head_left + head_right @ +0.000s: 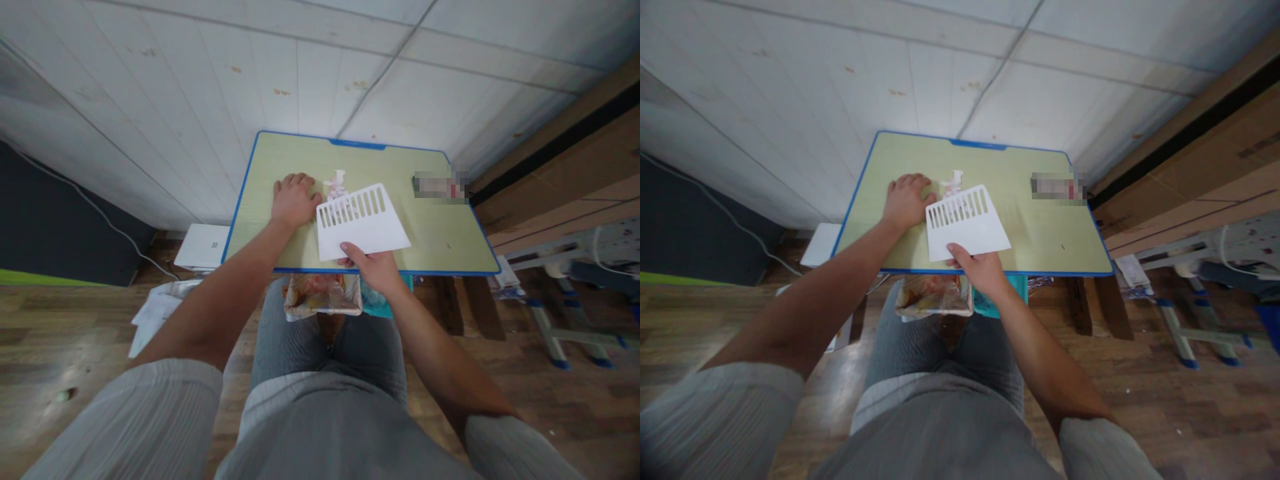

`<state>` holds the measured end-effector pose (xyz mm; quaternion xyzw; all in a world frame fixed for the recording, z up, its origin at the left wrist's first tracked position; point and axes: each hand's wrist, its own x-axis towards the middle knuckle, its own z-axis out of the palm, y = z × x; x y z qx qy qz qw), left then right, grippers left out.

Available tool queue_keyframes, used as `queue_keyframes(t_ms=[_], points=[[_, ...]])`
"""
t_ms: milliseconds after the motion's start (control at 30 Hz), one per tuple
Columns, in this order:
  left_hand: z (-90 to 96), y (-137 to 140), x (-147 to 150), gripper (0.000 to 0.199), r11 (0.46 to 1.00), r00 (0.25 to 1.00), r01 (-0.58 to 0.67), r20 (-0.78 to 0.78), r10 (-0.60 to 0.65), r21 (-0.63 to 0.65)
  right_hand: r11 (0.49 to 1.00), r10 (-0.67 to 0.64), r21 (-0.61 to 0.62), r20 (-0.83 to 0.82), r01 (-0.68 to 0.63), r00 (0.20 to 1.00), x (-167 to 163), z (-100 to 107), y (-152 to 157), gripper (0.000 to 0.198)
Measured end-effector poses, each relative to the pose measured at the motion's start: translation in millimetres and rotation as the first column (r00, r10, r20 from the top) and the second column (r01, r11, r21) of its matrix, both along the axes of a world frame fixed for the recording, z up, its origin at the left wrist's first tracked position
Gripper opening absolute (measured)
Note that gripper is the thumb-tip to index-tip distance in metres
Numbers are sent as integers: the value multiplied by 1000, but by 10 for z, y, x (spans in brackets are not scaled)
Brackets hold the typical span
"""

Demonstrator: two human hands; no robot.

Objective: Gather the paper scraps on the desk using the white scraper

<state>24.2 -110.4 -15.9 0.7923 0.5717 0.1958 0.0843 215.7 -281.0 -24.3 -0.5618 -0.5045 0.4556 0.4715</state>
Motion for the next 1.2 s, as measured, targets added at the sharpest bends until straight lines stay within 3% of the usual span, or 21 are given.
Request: queue_keyframes(t_ms=[233, 533, 1033, 1200], points=[[18, -22, 11, 44, 1000, 1000, -1, -16, 1, 5, 998, 59, -1, 25, -59, 998, 93, 28, -14, 62], [59, -39, 18, 45, 1000, 1000, -3, -14, 4, 4, 999, 36, 7, 33, -36, 999, 87, 25, 15, 56], [18, 43, 7, 46, 999, 1000, 12, -6, -12, 30, 996, -48, 74, -23, 49, 999, -41, -18, 178, 70], [24, 55, 35, 45, 999, 1000, -3, -9, 4, 39, 996, -34, 79, -8, 35, 999, -11, -31, 186, 65]])
